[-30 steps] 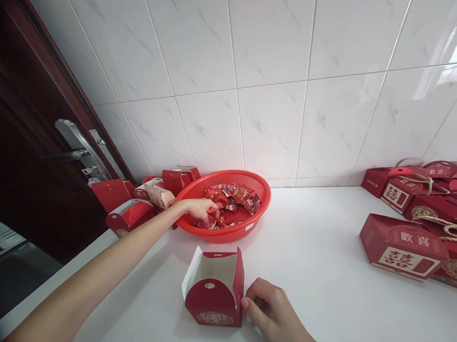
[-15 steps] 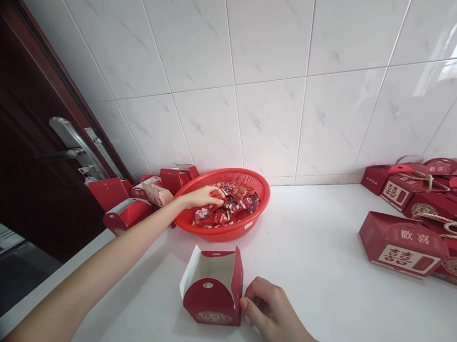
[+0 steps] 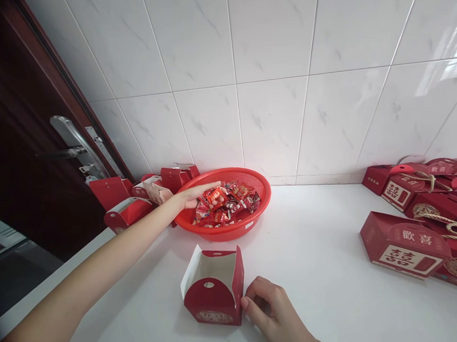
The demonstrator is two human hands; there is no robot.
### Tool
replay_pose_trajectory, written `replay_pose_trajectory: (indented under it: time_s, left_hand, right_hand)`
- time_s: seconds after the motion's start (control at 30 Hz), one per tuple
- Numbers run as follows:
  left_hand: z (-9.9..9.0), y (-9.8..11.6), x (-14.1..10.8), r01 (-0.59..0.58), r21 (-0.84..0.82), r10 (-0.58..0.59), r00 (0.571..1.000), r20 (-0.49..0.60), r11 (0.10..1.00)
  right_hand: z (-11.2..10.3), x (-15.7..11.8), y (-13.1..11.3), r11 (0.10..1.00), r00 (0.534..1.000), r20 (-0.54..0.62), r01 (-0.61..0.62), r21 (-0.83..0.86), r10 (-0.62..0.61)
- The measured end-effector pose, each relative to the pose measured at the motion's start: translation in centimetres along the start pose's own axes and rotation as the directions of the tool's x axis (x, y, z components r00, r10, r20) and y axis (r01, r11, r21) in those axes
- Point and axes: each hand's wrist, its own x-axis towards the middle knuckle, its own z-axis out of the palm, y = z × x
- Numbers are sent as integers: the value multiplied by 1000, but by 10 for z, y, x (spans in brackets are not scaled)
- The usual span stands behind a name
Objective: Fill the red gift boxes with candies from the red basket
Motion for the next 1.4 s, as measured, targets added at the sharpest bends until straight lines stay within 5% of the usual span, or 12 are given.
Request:
replay_pose_trajectory:
  time_s: [0.17,0.5,0.73,0.87,1.13,1.27,1.4]
  left_hand:
    - [14,3,17,-29,273,36,999,-19,961]
    - [61,4,45,-11,687,65,997,-52,726]
    - [37,18,17,-106,717,248,964,-95,688]
    - [29,21,3,-85,731,238,965,-108,677]
    - [70,11,22,71,772,79,985,-155,631]
    - [79,10,30,112,706,48,978,-203,699]
    - [68,14,18,-11,563,168,959,-227,826]
  right_hand:
    - [0,0,0,1000,1000,0,-2,-8,2]
    - [1,-1,-1,1000,1000,-7,-3,21,3]
    - [0,0,1,1000,1000,-8,0,10,1]
    - [1,1,2,1000,1000,-6,-14,18,14]
    - [3,2,7,1000,1000,-26,5,16,-5]
    - [1,2,4,1000,999,-39,13,24,-12]
    - [1,2,4,999,999,-36,26,36,-25]
